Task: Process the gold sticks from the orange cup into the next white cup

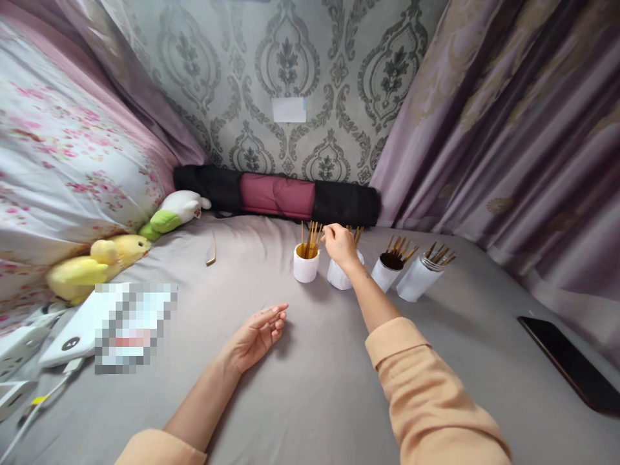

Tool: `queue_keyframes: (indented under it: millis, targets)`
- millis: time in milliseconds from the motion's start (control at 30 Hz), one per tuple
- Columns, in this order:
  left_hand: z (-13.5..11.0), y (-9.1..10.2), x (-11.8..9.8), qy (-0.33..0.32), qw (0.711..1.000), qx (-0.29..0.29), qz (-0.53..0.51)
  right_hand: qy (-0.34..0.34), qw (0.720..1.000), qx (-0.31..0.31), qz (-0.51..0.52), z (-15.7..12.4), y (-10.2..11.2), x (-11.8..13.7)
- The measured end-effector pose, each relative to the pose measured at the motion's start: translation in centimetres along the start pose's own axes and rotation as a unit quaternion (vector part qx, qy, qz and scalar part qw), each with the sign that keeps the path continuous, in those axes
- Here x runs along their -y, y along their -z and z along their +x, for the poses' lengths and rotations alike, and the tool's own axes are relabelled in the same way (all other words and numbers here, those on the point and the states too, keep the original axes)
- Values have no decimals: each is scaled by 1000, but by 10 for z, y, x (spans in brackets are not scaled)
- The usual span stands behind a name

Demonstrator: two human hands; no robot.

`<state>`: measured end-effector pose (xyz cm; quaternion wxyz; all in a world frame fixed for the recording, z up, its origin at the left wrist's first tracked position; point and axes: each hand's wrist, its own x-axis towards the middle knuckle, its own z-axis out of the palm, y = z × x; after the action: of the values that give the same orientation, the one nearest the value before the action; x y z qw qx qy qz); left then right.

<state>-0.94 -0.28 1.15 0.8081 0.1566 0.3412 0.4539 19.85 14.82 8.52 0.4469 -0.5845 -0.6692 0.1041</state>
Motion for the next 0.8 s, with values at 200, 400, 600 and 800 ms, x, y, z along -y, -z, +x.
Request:
queue_keyframes:
  millis: [200,400,600,800]
  targets:
    - [0,0,-1,0,1000,0,0,3,1000,4,4,-1,1,0]
    - [0,1,0,0,1000,4,2,-2,1000,6,-1,-2,3,0]
    - [0,0,0,-3,1000,-1,3,-2,1000,0,-10,-3,5,0]
    - [0,-1,0,-4,1000,-2,3,-4,1000,1,-12,-4,8,2]
